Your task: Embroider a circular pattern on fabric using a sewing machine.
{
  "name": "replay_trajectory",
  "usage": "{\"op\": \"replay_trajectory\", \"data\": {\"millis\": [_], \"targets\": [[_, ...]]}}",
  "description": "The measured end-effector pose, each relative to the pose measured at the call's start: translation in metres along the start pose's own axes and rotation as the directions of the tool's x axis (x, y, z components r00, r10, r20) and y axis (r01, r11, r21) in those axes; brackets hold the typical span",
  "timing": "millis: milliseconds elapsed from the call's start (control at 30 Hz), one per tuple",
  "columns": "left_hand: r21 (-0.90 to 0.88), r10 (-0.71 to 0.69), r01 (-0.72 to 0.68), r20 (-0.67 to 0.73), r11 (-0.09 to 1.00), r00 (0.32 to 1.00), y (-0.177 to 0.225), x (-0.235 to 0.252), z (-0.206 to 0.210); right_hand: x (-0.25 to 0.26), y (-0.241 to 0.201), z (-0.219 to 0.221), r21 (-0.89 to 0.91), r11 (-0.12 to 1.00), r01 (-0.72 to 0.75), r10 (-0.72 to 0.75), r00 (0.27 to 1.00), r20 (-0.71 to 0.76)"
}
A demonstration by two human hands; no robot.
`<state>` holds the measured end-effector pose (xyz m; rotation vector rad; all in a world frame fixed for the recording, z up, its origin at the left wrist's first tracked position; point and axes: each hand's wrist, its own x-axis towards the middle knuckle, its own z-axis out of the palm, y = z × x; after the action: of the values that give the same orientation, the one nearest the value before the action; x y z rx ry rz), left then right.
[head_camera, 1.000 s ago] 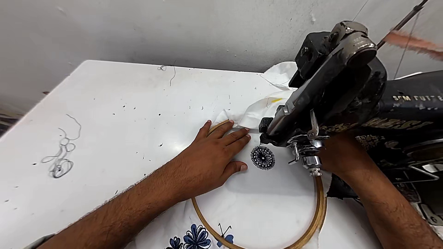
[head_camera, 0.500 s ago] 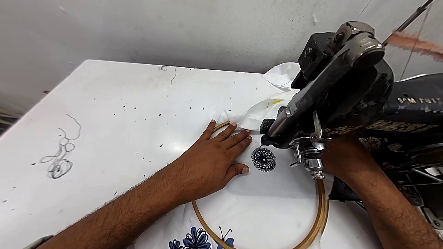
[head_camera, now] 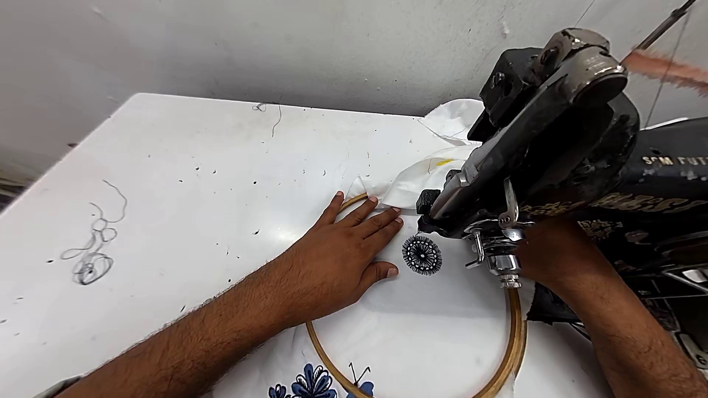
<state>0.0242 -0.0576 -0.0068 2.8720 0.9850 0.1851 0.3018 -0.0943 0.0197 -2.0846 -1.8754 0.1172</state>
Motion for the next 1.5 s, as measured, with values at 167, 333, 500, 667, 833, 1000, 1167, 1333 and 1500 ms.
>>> {"op": "replay_trajectory", "data": {"millis": [167,333,500,667,833,1000,1167,1333,1500], "targets": [[0.009,-0.003,0.003,-0.005,1.0,1.0,0.0002,-0.0004,0.0012,-0.0009,-0.0003,0.0012,0.019,1.0,0.005,-0.005,1.0,-0.026],[0.015,-0.001,0.001,-0.014,1.0,1.0,-0.0006,0.0003,0.0028,-0.0011,-0.0037,0.0004,-0.006,0.999,-0.036,0.036,0.999,-0.013],[0.015,0.002,-0.001,-0.008,1.0,1.0,-0.0003,0.0002,0.0017,-0.0021,-0.0065,-0.0018,-0.003,0.999,-0.044,0.044,0.999,-0.012],[0.008,0.007,-0.007,-0.024,1.0,1.0,0.0009,0.0006,0.0035,-0.002,-0.0044,0.0001,0.015,0.999,-0.043,0.043,0.999,-0.022],[0.014,0.003,-0.003,-0.015,1.0,1.0,0.0019,0.0002,0.0034,-0.0003,0.0007,0.0046,0.027,1.0,0.017,-0.015,0.997,-0.071],[0.013,0.006,-0.006,-0.018,1.0,1.0,0.0023,-0.0004,0.0028,-0.0015,-0.0003,0.0041,0.015,1.0,-0.012,0.013,0.999,-0.044],[0.014,0.002,-0.002,-0.013,1.0,1.0,0.002,-0.0003,0.002,-0.0019,0.0018,0.0069,0.017,1.0,0.001,0.0,0.998,-0.061],[0.017,0.002,-0.002,-0.011,1.0,1.0,0.0019,0.0002,0.0024,-0.0026,0.0013,0.006,0.038,0.999,0.015,-0.012,0.997,-0.08],[0.015,-0.002,0.002,-0.007,1.0,1.0,0.0028,-0.0004,0.0019,-0.0046,-0.0035,0.0021,0.01,0.999,-0.036,0.036,0.999,-0.035]]}}
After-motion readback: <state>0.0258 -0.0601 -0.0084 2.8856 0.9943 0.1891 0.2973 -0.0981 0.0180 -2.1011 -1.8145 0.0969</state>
